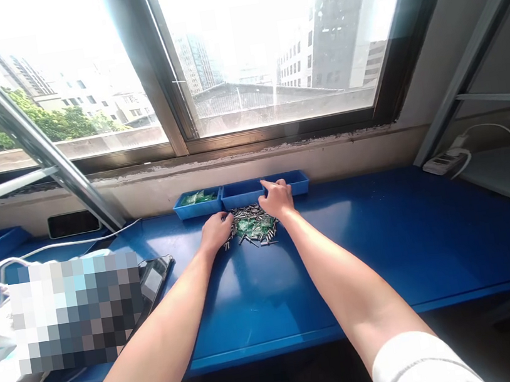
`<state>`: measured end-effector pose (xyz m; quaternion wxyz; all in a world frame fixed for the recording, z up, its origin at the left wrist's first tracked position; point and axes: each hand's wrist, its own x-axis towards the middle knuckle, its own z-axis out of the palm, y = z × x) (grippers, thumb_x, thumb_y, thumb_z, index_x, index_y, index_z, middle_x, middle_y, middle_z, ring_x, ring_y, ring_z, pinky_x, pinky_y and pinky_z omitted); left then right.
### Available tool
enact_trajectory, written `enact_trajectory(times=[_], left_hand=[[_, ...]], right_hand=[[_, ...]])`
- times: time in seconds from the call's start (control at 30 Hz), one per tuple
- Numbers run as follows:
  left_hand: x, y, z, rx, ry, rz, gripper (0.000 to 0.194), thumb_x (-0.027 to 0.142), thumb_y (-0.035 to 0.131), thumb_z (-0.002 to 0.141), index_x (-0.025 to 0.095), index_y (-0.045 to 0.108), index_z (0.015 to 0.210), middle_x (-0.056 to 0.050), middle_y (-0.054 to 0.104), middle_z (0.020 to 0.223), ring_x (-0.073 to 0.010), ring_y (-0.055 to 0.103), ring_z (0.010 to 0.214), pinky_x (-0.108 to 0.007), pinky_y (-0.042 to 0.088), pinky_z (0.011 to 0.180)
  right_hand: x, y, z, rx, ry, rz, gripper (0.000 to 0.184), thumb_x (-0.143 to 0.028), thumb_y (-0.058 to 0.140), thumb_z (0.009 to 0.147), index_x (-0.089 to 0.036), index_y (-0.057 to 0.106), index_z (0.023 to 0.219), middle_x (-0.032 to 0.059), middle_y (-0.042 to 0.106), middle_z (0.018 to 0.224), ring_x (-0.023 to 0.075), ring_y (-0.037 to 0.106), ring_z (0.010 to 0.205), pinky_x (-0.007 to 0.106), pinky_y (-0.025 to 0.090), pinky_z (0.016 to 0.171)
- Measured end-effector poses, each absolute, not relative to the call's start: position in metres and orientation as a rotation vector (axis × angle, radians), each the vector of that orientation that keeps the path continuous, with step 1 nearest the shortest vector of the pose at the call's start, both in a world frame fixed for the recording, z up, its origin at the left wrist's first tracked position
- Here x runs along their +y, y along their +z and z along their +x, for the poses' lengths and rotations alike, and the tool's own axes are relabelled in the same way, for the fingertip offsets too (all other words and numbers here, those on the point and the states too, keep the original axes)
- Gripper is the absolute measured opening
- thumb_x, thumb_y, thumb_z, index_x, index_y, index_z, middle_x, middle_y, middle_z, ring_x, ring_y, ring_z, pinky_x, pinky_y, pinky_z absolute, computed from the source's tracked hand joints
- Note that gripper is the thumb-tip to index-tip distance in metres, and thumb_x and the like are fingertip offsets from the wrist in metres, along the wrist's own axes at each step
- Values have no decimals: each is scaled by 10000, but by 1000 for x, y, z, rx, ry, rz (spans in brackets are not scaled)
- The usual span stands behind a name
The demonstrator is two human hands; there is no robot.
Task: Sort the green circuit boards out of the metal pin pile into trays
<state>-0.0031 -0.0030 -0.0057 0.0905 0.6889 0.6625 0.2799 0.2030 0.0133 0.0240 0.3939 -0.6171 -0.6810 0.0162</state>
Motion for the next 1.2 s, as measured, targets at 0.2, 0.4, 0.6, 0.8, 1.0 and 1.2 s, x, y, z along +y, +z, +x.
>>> enact_trajectory(times=[0.2,0.4,0.6,0.8,1.0,1.2], left_hand=[[-2,-6,-3,1968,814,2075,402,434,391,865,187,662,1029,-133,648,1134,-295,572,1096,-377,431,905],[-6,-5,2,1928,846,2117,424,452,389,876,177,646,1073,-135,631,1169,-282,551,1135,-367,413,951],[-12,-6,14,1772,745,2264,640,567,397,862,128,486,1320,-159,405,1435,-291,322,1360,-390,252,1118],[-10,-11,20,1779,613,2331,671,585,382,859,138,448,1355,-156,365,1461,-314,278,1379,-419,231,1128],[-9,-12,22,1802,610,2362,635,555,368,867,133,483,1327,-157,413,1429,-301,326,1355,-393,245,1123],[-8,-15,22,1784,628,2383,636,552,356,871,130,487,1328,-165,406,1431,-308,324,1355,-406,250,1121]], right_hand=[[14,14,204,-1657,-38,-1760,587,-276,552,785,-150,471,1352,128,429,1387,366,346,1132,536,311,932],[8,-7,204,-1682,3,-1699,564,-400,507,864,-198,422,1384,111,235,1499,356,289,1216,523,313,956],[-2,-9,196,-1883,109,-1545,353,-410,552,847,-189,646,1106,95,548,1209,294,410,1133,427,344,965],[-6,-8,183,-1981,219,-1661,307,-365,558,838,-189,671,1063,118,560,1153,309,438,1101,434,371,927],[-6,-8,179,-1945,198,-1608,226,-290,578,825,-186,699,983,93,603,1085,276,489,1060,388,395,922],[-5,-10,180,-1938,186,-1493,158,-221,610,812,-185,725,914,74,645,986,228,549,994,327,414,923]])
